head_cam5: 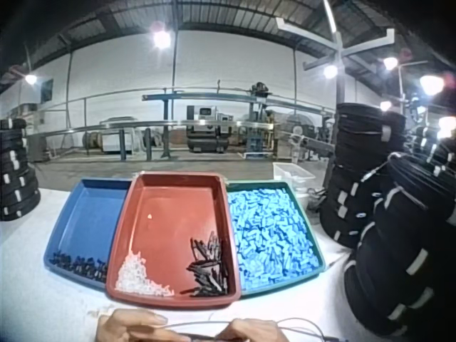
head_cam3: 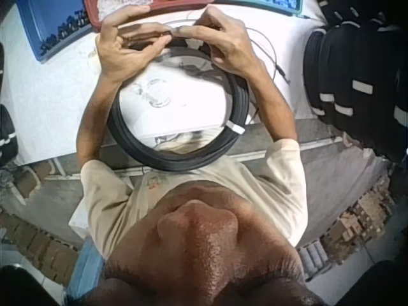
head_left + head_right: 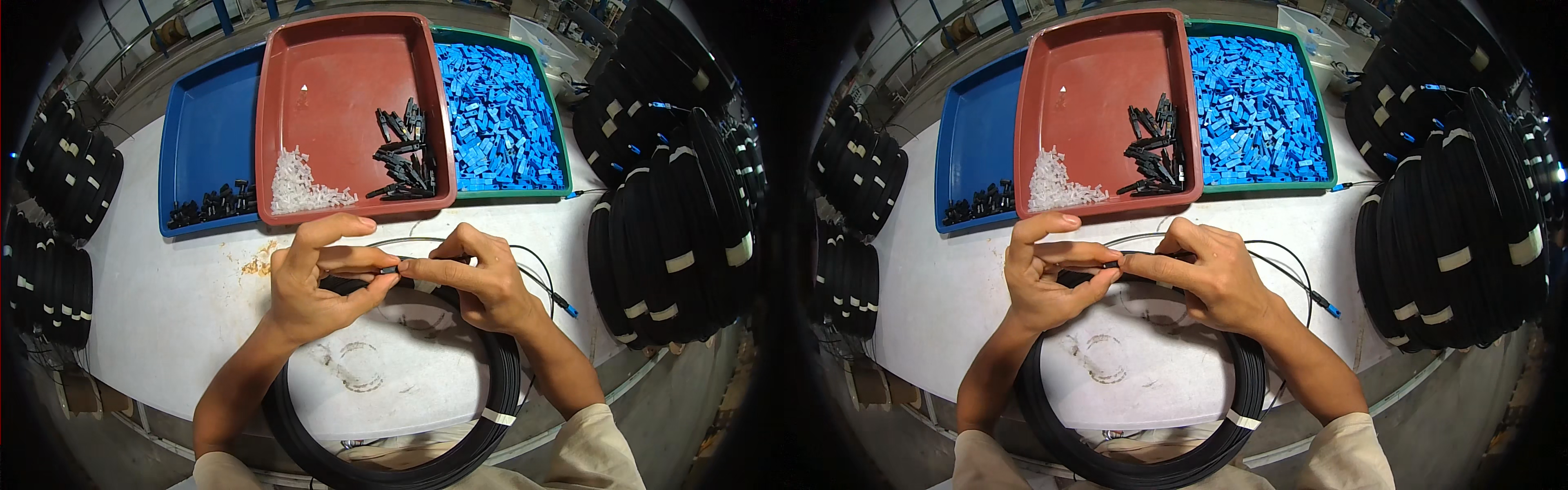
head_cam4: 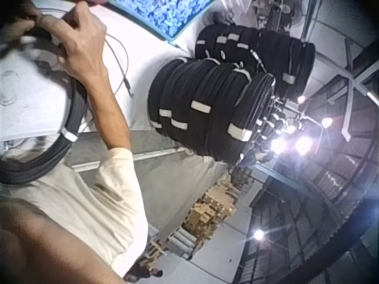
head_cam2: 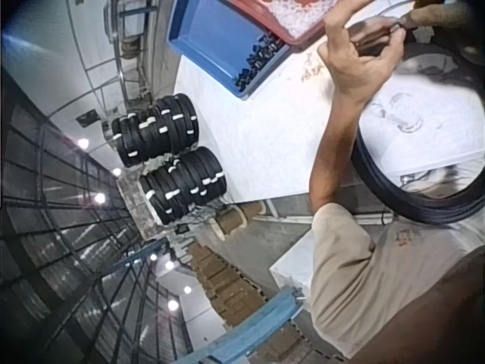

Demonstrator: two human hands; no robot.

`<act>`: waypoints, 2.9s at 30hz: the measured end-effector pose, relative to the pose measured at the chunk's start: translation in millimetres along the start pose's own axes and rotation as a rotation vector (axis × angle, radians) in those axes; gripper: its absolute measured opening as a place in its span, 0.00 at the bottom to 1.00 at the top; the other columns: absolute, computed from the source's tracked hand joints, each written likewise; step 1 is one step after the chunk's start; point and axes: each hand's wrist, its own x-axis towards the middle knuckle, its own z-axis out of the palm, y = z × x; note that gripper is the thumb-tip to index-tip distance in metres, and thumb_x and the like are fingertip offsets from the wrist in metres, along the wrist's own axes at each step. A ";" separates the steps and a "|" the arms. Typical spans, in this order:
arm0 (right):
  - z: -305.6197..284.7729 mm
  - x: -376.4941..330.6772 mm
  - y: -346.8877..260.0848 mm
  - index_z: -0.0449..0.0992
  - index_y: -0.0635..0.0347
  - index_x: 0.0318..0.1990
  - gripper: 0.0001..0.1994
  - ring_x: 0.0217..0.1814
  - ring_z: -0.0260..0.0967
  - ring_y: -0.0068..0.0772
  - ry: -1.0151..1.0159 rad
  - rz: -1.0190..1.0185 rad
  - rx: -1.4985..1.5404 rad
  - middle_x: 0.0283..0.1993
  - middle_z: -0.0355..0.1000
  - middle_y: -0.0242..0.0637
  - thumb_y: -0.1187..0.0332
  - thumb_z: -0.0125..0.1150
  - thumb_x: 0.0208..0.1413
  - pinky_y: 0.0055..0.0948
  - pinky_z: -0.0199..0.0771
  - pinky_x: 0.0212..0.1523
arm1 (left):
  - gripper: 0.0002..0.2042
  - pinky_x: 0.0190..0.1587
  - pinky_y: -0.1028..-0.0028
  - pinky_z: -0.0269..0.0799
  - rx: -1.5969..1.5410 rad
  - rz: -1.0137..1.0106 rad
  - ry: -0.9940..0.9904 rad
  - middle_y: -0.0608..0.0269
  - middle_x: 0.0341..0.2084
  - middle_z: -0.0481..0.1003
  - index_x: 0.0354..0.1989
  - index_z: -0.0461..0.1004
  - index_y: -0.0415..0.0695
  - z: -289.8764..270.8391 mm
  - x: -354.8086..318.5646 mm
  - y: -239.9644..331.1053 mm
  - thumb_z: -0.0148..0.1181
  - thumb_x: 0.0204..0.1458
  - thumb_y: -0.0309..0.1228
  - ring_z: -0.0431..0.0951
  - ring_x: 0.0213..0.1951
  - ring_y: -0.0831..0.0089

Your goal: The person attaches connector components and caps onto the ends of coiled cables by hand and stacks the assembled cables onto a pile.

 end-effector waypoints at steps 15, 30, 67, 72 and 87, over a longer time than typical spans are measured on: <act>3.7 1.3 -0.3 0.81 0.54 0.46 0.24 0.37 0.73 0.41 -0.041 -0.071 -0.103 0.39 0.73 0.35 0.77 0.68 0.34 0.36 0.73 0.36 | 0.22 0.41 0.78 0.84 0.108 -0.049 -0.082 0.64 0.36 0.84 0.47 0.72 0.39 -6.7 4.6 4.5 0.76 0.45 0.20 0.87 0.39 0.70; 8.6 -2.3 3.4 0.80 0.59 0.42 0.20 0.39 0.71 0.41 -0.035 -0.080 -0.074 0.42 0.75 0.37 0.80 0.65 0.35 0.36 0.67 0.40 | 0.08 0.37 0.69 0.79 0.648 -0.154 -0.273 0.57 0.36 0.84 0.39 0.82 0.40 -84.3 71.9 -27.7 0.68 0.52 0.28 0.86 0.36 0.65; 7.6 1.3 0.3 0.81 0.60 0.38 0.15 0.38 0.71 0.38 -0.102 0.058 -0.017 0.38 0.75 0.36 0.80 0.67 0.38 0.36 0.66 0.42 | 0.04 0.45 0.65 0.70 0.952 0.106 -0.756 0.65 0.27 0.80 0.26 0.84 0.45 -71.9 87.2 -95.5 0.67 0.39 0.25 0.78 0.39 0.65; 8.2 1.5 0.8 0.81 0.60 0.38 0.15 0.38 0.71 0.38 -0.103 0.062 -0.011 0.37 0.75 0.36 0.80 0.67 0.38 0.36 0.66 0.41 | 0.02 0.44 0.64 0.72 0.733 0.046 -0.611 0.61 0.26 0.79 0.25 0.80 0.41 -81.3 85.4 -85.9 0.65 0.41 0.23 0.79 0.37 0.63; 10.6 -3.3 0.8 0.78 0.63 0.41 0.14 0.41 0.72 0.46 0.089 0.106 0.028 0.41 0.75 0.42 0.85 0.64 0.45 0.38 0.74 0.42 | 0.06 0.47 0.70 0.75 -0.292 -0.340 -0.124 0.57 0.36 0.82 0.37 0.80 0.39 -46.9 46.4 -32.4 0.71 0.53 0.22 0.81 0.42 0.71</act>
